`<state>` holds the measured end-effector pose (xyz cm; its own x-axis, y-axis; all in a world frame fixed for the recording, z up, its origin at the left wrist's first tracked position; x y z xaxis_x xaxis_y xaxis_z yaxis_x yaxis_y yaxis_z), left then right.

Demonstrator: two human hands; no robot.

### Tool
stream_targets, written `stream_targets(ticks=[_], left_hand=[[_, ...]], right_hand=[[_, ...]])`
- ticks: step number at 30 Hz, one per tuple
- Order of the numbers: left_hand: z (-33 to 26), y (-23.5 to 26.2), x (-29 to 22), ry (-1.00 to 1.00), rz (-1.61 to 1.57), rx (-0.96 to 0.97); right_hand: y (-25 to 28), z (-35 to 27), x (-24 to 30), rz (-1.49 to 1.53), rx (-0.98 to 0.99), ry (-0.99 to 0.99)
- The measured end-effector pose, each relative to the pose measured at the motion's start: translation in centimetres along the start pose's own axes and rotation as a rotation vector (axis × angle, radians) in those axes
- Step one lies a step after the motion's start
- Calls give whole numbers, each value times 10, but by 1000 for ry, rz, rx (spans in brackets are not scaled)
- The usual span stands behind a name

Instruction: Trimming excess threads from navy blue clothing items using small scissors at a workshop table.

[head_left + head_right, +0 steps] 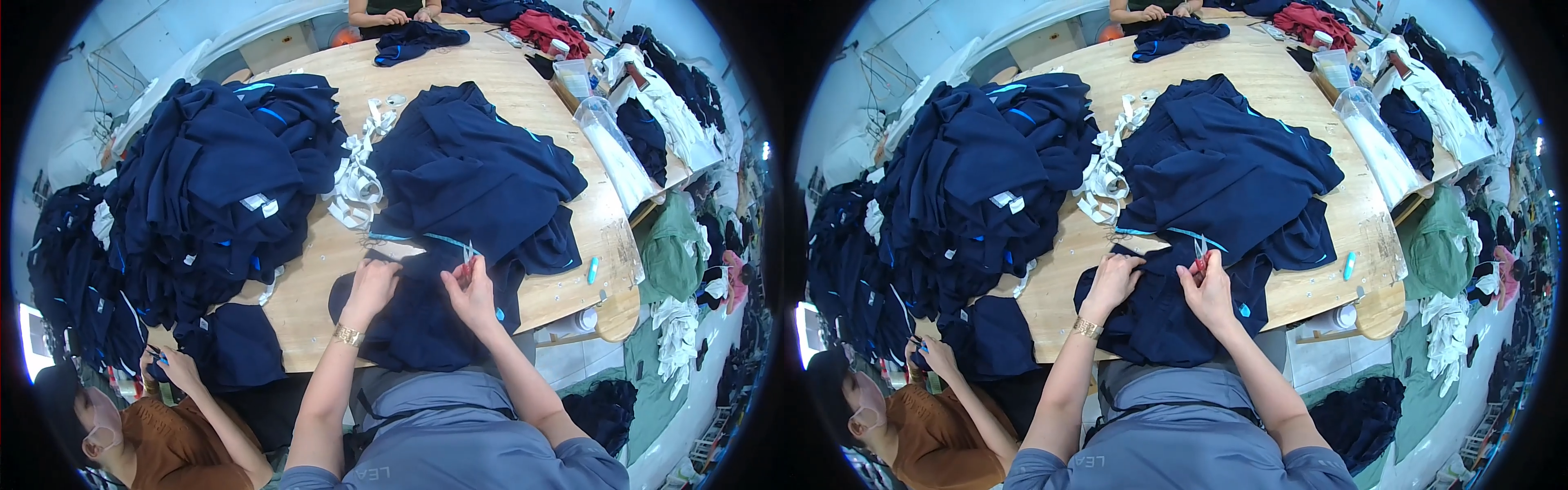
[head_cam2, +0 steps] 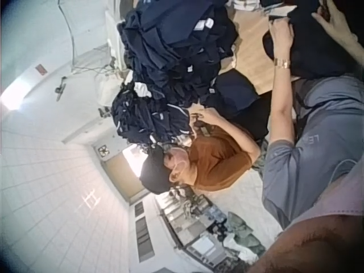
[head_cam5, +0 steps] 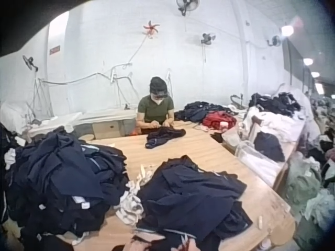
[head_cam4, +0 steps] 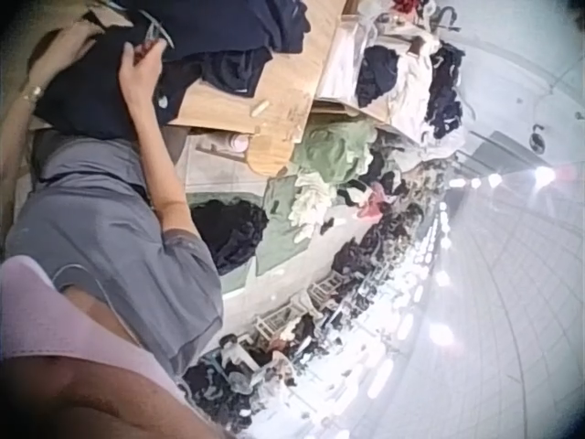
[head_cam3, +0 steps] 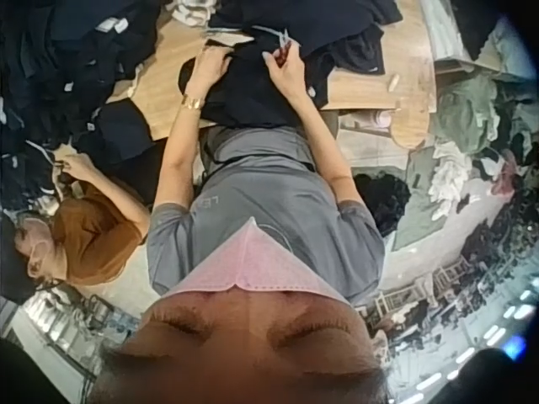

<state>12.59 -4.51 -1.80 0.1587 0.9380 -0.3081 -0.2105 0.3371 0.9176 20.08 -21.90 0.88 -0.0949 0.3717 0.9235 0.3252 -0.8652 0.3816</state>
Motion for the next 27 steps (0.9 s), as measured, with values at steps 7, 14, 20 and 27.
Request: stream_targets(ticks=[7, 14, 20, 27], left_hand=[[-8, 46, -24, 324, -867, -53], [-20, 67, -49, 422, -1248, -35], [-11, 72, -58, 248, -940, -117], [-7, 79, -63, 305, -632, -183]], right_hand=[[-9, -2, 27, 399, 351, -81], [-8, -7, 61, 454, 551, 69], [-4, -15, 79, 147, 548, 163], [0, -13, 70, 278, 401, 122]])
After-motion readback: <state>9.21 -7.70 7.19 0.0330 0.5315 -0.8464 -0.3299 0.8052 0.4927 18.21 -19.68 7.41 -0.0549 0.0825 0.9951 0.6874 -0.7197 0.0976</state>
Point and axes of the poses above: each hand's wrist, its own z-axis towards the middle knuckle, its own y-axis out of the back of the hand, x = y × z, the point moved 5 cm from there along z, towards the middle knuckle, and after that the axes turned 13 degrees about -y, right-handed, at the moved point
